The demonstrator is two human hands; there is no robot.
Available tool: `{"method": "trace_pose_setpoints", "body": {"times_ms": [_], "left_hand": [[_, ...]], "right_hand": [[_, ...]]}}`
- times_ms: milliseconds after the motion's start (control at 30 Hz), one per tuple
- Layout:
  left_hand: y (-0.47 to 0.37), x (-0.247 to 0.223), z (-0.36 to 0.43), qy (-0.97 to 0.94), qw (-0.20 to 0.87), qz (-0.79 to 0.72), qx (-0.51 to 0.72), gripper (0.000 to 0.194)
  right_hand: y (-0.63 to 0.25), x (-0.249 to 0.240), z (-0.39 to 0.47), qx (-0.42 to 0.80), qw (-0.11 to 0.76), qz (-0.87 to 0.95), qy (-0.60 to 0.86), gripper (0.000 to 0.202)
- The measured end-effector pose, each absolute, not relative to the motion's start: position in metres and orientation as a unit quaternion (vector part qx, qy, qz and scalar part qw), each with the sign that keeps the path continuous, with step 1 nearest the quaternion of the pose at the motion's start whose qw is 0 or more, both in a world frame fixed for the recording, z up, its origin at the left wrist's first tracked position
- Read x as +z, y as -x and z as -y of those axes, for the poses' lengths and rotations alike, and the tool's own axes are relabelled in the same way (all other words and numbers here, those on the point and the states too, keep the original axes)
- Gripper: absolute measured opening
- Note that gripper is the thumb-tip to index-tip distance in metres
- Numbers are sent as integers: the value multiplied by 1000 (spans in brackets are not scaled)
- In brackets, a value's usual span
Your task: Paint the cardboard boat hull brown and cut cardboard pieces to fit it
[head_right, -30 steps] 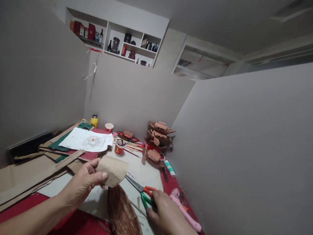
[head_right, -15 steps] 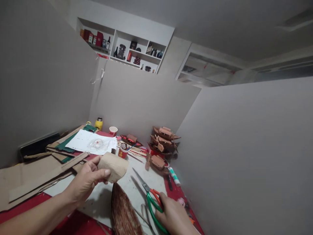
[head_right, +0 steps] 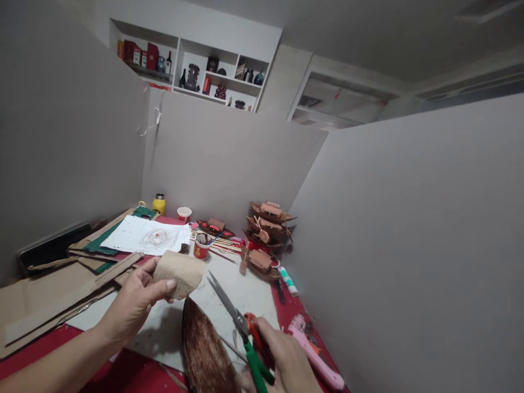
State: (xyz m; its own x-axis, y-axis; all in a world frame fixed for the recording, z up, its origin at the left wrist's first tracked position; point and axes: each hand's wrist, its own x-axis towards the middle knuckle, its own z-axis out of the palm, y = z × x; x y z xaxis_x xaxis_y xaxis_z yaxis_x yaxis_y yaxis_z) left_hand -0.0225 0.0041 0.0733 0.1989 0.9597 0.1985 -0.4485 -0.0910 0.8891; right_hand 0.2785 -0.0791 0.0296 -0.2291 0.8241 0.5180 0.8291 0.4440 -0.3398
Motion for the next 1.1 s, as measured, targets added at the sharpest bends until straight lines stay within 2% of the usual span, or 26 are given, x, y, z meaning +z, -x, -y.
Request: {"method": "trace_pose_setpoints", "body": {"times_ms": [167, 233, 300, 433, 600, 733, 900, 1100], "left_hand": [[16, 67, -1, -478, 612, -275, 567, 40], [10, 67, 4, -478, 623, -275, 556, 45], [5, 68, 11, -478, 635, -272, 543, 51], [-4, 72, 24, -491, 642, -259, 529, 63], [-9, 73, 31, -500, 649, -229, 525, 71], [-13, 72, 31, -519, 641, -242, 511, 63], [-12, 73, 32, -628, 507, -329, 490, 35], [2, 78, 25, -786, 219, -363, 450, 39]], "right_hand": [[-243, 53, 64, 114, 439, 753, 477, 37], [-224, 68, 57, 114, 490, 729, 465, 41], [-209, 79, 52, 138, 489, 717, 478, 45], [-192, 83, 46, 156, 491, 750, 414, 51], [-184, 66, 45, 227, 473, 750, 402, 37], [-184, 55, 47, 215, 483, 756, 387, 27], [-187, 53, 47, 218, 496, 747, 385, 24], [-194, 61, 49, 200, 485, 749, 406, 15]]}}
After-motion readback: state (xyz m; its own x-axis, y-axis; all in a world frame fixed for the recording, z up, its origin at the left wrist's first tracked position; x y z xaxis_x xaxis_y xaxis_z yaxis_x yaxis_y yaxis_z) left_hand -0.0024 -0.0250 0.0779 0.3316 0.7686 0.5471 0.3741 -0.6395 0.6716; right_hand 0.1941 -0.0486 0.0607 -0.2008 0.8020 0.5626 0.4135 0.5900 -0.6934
